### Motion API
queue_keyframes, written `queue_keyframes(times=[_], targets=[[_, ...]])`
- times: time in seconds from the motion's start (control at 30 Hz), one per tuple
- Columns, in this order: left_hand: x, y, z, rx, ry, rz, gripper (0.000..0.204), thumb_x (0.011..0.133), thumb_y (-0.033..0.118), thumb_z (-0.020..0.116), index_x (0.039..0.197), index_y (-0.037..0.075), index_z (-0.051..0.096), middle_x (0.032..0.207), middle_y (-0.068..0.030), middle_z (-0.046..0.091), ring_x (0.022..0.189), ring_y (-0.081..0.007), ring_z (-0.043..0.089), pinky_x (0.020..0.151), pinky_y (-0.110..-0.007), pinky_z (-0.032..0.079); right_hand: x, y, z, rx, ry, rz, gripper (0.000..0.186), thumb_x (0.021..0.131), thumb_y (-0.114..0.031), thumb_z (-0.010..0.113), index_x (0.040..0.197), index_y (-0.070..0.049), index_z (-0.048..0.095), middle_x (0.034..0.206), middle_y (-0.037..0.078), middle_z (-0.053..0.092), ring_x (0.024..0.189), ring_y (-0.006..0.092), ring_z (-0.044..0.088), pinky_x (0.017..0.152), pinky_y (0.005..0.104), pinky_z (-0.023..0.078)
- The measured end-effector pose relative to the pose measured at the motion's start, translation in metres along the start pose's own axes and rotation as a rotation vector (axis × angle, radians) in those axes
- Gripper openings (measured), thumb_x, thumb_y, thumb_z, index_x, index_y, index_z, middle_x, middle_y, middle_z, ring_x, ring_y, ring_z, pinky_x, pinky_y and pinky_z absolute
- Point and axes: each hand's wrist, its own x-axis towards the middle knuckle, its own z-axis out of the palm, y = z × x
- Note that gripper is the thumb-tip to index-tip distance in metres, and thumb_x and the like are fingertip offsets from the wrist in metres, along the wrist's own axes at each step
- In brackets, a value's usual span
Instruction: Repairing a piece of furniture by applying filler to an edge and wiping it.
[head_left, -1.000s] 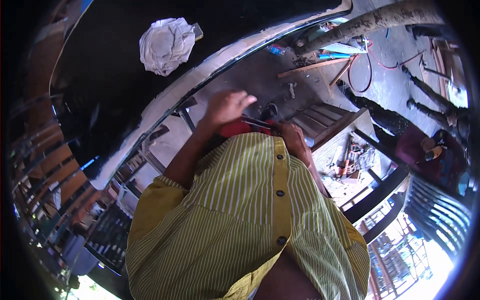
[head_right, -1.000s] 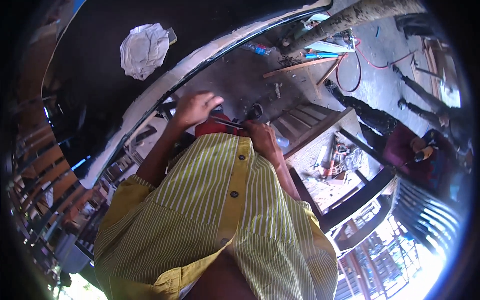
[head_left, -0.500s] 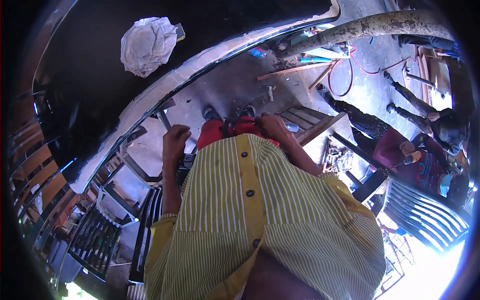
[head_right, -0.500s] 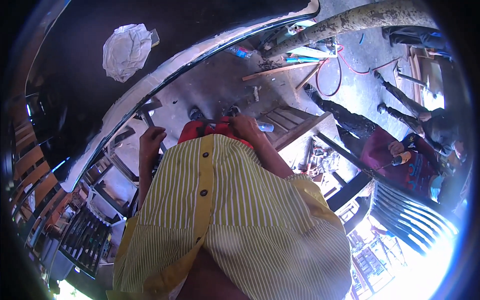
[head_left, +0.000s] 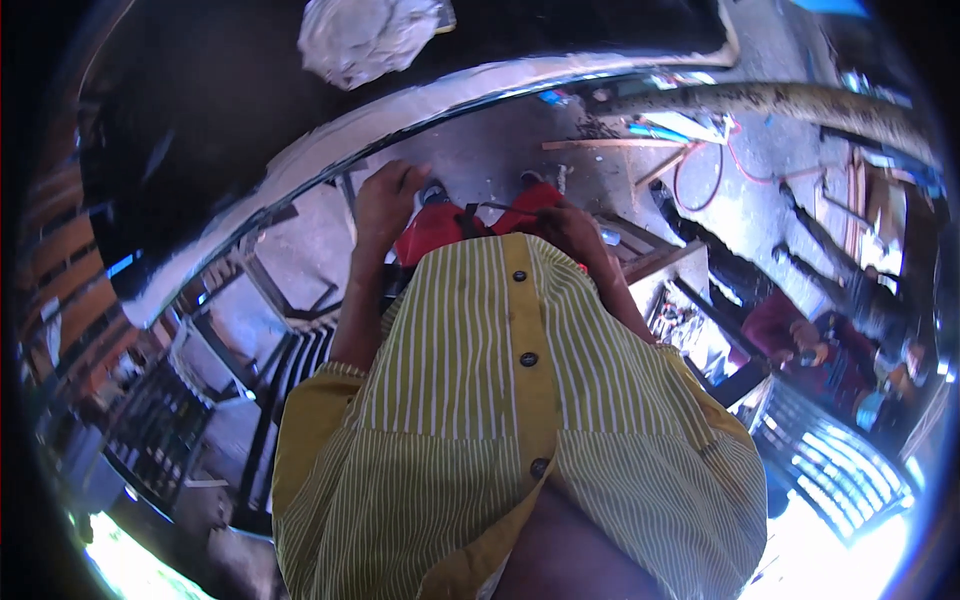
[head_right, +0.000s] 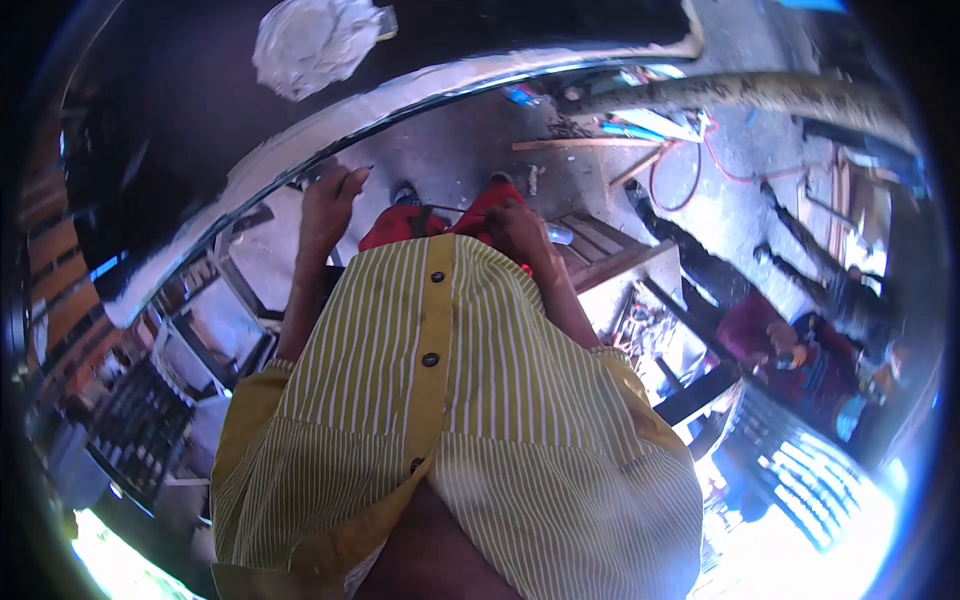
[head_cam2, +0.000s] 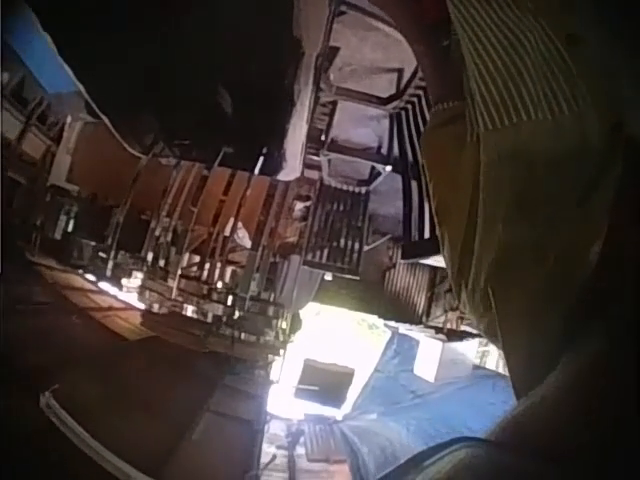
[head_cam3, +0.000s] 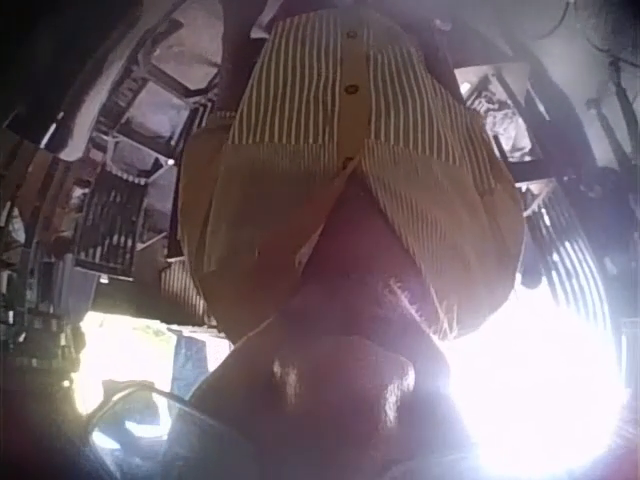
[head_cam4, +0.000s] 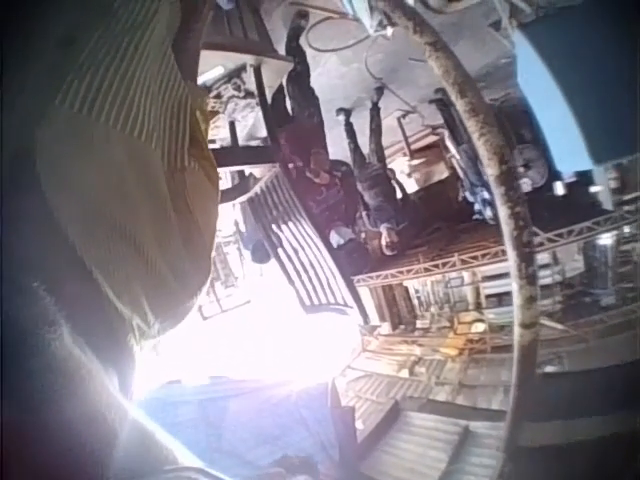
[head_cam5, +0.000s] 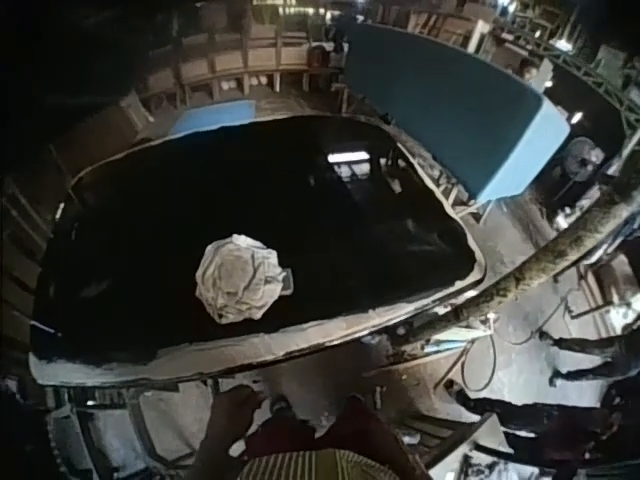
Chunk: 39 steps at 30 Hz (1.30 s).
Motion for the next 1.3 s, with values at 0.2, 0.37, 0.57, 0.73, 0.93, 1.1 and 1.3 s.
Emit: queue_keyframes(times=[0.2, 0.37, 0.57, 0.73, 0.93, 1.1, 1.3], targets=[[-0.007, 0.013, 0.034, -0.165, 0.435, -0.078, 0.04, 0.078, 0.014, 0.056, 0.115, 0.006, 0.046, 0.103, -0.0182, 0.05, 0.083, -0.0326, 0.055, 0.071, -0.04, 0.044, 0.022, -0.014, -0.05, 0.002, -0.151, -0.197, 0.019, 0.076, -0.02, 0.053, 0.09, -0.008, 0.058, 0.087, 0.017, 0.054, 0.081, 0.0367, 0.056, 0.069, 0.0432, 0.045], [0.003, 0.015, 0.069, 0.079, 0.757, -0.013, 0.069, 0.074, 0.011, 0.058, 0.131, 0.0, 0.021, 0.129, -0.0312, 0.019, 0.117, -0.0449, 0.03, 0.092, -0.042, 0.035, 0.048, -0.005, -0.097, -0.013, -0.426, -0.394, 0.025, 0.08, -0.023, 0.051, 0.095, -0.004, 0.057, 0.088, 0.018, 0.054, 0.086, 0.0356, 0.054, 0.074, 0.0388, 0.043], [0.02, 0.023, 0.085, 0.118, 0.815, -0.232, 0.072, 0.07, 0.011, 0.059, 0.129, -0.005, 0.021, 0.134, -0.0313, 0.01, 0.12, -0.0457, 0.025, 0.098, -0.042, 0.029, 0.081, -0.009, -0.148, -0.15, -0.504, -0.562, 0.032, 0.085, -0.026, 0.048, 0.094, 0.002, 0.059, 0.108, 0.023, 0.051, 0.092, 0.0364, 0.054, 0.08, 0.0367, 0.042], [0.029, 0.037, 0.096, 0.13, 0.733, -0.262, 0.077, 0.072, 0.015, 0.061, 0.132, -0.002, 0.017, 0.138, -0.0262, 0.007, 0.124, -0.0419, 0.022, 0.1, -0.04, 0.027, 0.089, -0.024, -0.175, -0.049, -0.489, -0.506, 0.027, 0.082, -0.018, 0.053, 0.07, 0.005, 0.059, 0.074, 0.018, 0.061, 0.064, 0.0273, 0.059, 0.069, 0.0327, 0.046], [0.028, 0.041, 0.102, 0.203, 0.703, -0.284, 0.079, 0.07, 0.014, 0.062, 0.132, -0.002, 0.016, 0.137, -0.0255, 0.009, 0.12, -0.0428, 0.027, 0.096, -0.044, 0.032, 0.081, -0.035, -0.185, 0.306, -0.455, -0.218, 0.025, 0.085, -0.015, 0.049, 0.072, 0.004, 0.058, 0.055, 0.006, 0.054, 0.051, 0.0113, 0.052, 0.05, 0.0251, 0.042], [0.029, 0.055, 0.129, 0.169, 0.778, -0.334, 0.077, 0.069, 0.015, 0.06, 0.13, -0.003, 0.019, 0.134, -0.0269, 0.014, 0.118, -0.0412, 0.029, 0.091, -0.045, 0.037, 0.095, -0.049, -0.182, 0.308, -0.389, -0.141, 0.028, 0.085, -0.018, 0.05, 0.065, 0.001, 0.053, 0.054, 0.005, 0.054, 0.048, 0.011, 0.05, 0.048, 0.0249, 0.04], [0.06, 0.076, 0.163, -0.976, 0.933, -0.46, 0.084, 0.079, 0.034, 0.058, 0.133, -0.005, 0.005, 0.122, -0.0332, 0.034, 0.109, -0.0391, 0.044, 0.088, -0.036, 0.039, 0.133, -0.058, -0.178, 0.074, -0.418, -0.459, 0.032, 0.087, -0.024, 0.05, 0.072, 0.003, 0.058, 0.055, 0.007, 0.056, 0.046, 0.0106, 0.051, 0.045, 0.0248, 0.04]])
